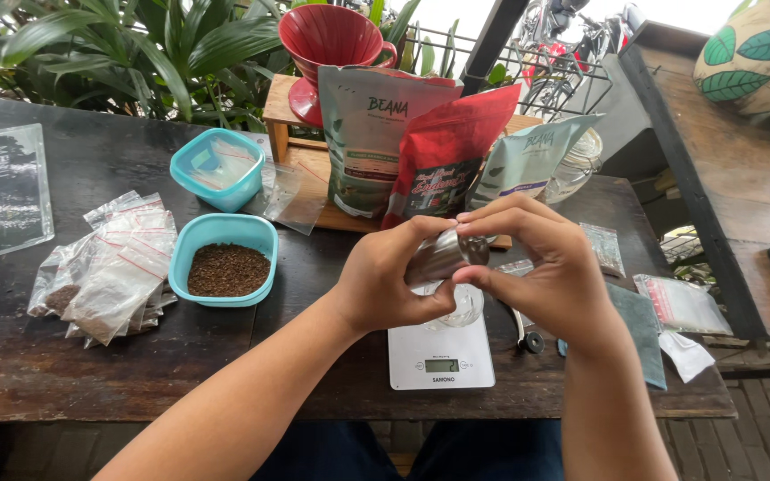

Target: The person empties a small bag of coffee beans into a glass container on a scale, pours them into a manual grinder, and turns the handle to grind the beans.

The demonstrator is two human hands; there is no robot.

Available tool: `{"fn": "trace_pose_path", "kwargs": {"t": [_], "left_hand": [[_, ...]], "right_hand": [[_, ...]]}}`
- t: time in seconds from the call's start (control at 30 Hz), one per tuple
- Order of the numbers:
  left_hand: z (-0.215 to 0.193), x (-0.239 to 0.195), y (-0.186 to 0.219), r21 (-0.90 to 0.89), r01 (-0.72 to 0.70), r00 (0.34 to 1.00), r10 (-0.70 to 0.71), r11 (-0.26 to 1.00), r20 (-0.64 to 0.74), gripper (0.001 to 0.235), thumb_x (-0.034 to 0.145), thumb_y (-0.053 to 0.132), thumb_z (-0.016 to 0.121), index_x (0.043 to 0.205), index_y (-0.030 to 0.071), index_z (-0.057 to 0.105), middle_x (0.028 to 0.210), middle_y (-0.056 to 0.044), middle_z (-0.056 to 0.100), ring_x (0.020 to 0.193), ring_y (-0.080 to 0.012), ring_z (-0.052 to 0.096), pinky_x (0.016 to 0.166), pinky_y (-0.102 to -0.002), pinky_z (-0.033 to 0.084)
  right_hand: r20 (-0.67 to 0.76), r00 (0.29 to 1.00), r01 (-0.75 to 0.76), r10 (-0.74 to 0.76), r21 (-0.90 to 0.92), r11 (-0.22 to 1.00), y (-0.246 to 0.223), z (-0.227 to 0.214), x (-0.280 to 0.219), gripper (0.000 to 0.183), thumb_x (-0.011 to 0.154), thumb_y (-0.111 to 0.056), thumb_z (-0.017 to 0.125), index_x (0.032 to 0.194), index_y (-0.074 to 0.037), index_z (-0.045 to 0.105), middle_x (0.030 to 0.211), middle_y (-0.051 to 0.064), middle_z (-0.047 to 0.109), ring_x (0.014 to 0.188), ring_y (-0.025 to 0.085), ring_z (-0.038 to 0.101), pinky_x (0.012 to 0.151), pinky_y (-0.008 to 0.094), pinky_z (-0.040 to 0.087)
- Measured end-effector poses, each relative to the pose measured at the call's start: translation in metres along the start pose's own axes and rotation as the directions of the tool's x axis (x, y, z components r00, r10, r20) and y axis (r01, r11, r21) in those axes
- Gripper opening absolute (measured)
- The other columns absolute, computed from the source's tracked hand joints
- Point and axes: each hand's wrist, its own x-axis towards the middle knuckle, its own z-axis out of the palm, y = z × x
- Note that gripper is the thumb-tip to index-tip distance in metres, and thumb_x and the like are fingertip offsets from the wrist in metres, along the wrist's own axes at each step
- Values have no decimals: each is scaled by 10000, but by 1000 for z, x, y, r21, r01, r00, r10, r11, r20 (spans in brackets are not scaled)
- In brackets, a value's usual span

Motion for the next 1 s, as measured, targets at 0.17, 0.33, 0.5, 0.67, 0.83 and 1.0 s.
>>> {"fn": "trace_pose_path", "kwargs": {"t": [0.17,0.33,0.5,0.67,0.83,1.0], "left_hand": [[1,-2,-2,-10,8,1000,-8,1000,12,574,869,235,831,1382,89,621,1128,-37,783,792,-234,756,708,-357,587],[2,-3,-7,-19,46,999,-46,999,12,565,848,221,806,1364,98,609,1112,-35,751,756,-235,712,717,-351,580],[2,-3,-9,-12,58,997,-59,998,-53,532,850,176,773,1339,105,575,980,-17,653,715,-197,612,656,-322,526],[4,-4,-11,-5,64,997,-64,998,-45,523,863,199,765,1337,96,571,994,-28,648,737,-207,624,655,-326,525],[4,-4,-9,1,60,997,-60,998,-43,513,854,187,773,1318,102,571,995,-31,650,730,-211,619,646,-334,524],[3,-5,-8,19,45,999,-45,999,-30,543,850,202,790,1339,98,577,1038,-39,678,757,-226,651,669,-342,541]], "right_hand": [[0,1000,-17,17,-39,999,-6,-4,-8,473,930,-350,808,1291,-51,746,1366,156,756,1314,281,747,1153,405,607],[-181,966,-201,183,-86,976,10,-16,-66,585,1060,-488,606,1397,-13,666,1387,156,715,1276,257,731,1089,369,614],[-85,713,-679,696,-330,656,35,3,-143,442,928,-364,873,1331,-203,787,1149,-4,694,939,132,718,900,294,572],[-226,685,-724,692,-317,613,53,30,-175,107,975,-185,826,1074,-157,857,1055,-31,794,928,140,745,826,293,595],[-315,554,-833,771,-201,516,40,9,-162,59,950,-188,869,1000,-159,883,970,-40,876,855,113,755,879,255,584],[-463,572,-754,677,29,656,8,-13,-143,97,958,-62,913,1044,-54,869,939,36,835,843,102,714,811,213,596]]}}
